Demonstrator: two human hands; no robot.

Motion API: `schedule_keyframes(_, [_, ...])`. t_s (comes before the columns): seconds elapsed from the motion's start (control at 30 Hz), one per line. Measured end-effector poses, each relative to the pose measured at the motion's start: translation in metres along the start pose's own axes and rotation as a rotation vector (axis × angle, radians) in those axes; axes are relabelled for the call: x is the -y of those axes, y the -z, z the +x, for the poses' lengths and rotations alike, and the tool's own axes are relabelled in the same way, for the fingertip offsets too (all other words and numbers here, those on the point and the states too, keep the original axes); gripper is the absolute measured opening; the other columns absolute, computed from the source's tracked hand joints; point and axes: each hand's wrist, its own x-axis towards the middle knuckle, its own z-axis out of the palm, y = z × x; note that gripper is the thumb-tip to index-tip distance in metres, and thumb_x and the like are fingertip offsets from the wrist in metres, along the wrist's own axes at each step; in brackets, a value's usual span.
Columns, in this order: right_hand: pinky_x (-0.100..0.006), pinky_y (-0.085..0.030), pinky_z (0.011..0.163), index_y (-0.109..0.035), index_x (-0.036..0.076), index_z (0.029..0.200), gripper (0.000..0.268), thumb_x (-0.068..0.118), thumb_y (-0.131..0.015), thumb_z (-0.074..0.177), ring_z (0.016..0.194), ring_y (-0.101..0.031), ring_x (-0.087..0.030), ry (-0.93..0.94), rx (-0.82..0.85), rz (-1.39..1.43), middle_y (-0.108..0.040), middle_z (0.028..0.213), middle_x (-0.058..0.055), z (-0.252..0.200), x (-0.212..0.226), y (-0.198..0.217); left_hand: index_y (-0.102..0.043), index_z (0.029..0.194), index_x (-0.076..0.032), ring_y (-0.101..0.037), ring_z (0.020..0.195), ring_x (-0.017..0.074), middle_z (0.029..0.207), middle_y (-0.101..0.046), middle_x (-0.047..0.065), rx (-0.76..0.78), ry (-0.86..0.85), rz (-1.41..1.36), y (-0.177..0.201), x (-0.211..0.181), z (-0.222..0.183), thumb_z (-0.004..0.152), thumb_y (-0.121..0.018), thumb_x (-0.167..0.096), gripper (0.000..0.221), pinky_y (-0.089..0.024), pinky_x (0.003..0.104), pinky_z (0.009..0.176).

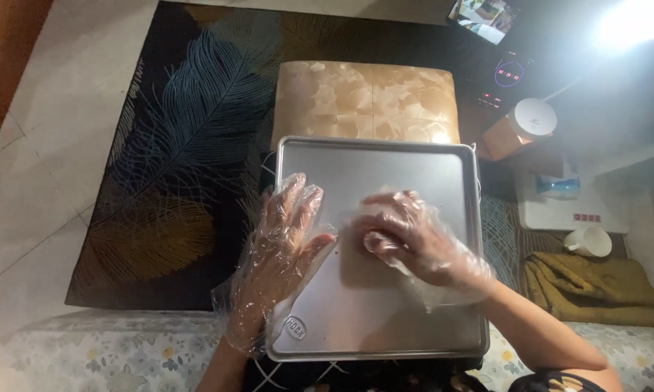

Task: Kneading a small piece of red dough on a metal tray while wearing plastic gloves.

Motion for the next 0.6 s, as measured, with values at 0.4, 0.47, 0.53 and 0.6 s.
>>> schedule_keyframes(0.4, [-0.047,-0.057,0.081,-0.054,0.025,0.144,0.077,0.076,-0.041,0.089,0.111,-0.061,-0.03,0.375,-0.009,-0.576,-0.057,0.129,-0.009,-0.025,-0.042,-0.054,-0.056,0.14,-0.01,-0.052,0.13,0.0514,0.145,-0.047,0.025,-0.018,-0.058,0.026,0.003,-0.002,0.003,0.099,-0.037,-0.066,0.072,-0.051,0.067,0.096])
schedule_keyframes(0.47, [-0.043,-0.057,0.073,-0.06,0.024,0.136,0.067,0.071,-0.049,0.089,0.101,-0.06,-0.027,0.275,-0.042,-0.587,-0.058,0.119,-0.008,-0.025,-0.045,-0.059,-0.055,0.141,-0.01,-0.052,0.13,0.0499,0.144,-0.048,0.025,-0.025,-0.06,0.042,0.002,-0.001,0.003,0.099,-0.036,-0.066,0.072,-0.052,0.065,0.095])
schedule_keyframes(0.53, [-0.039,-0.057,0.067,-0.065,0.024,0.129,0.06,0.067,-0.054,0.089,0.094,-0.059,-0.024,0.202,-0.069,-0.595,-0.058,0.111,-0.006,-0.017,-0.043,-0.065,-0.055,0.142,-0.01,-0.052,0.131,0.0483,0.145,-0.047,0.024,-0.03,-0.06,0.046,0.0,0.001,0.001,0.1,-0.037,-0.065,0.071,-0.054,0.062,0.093])
schedule_keyframes(0.6, [-0.036,-0.056,0.062,-0.069,0.024,0.122,0.053,0.063,-0.06,0.089,0.087,-0.059,-0.022,0.127,-0.091,-0.601,-0.059,0.103,-0.005,-0.016,-0.034,-0.056,-0.054,0.143,-0.01,-0.052,0.132,0.0466,0.146,-0.046,0.023,-0.032,-0.057,0.049,-0.003,0.004,0.001,0.1,-0.038,-0.064,0.07,-0.056,0.06,0.092])
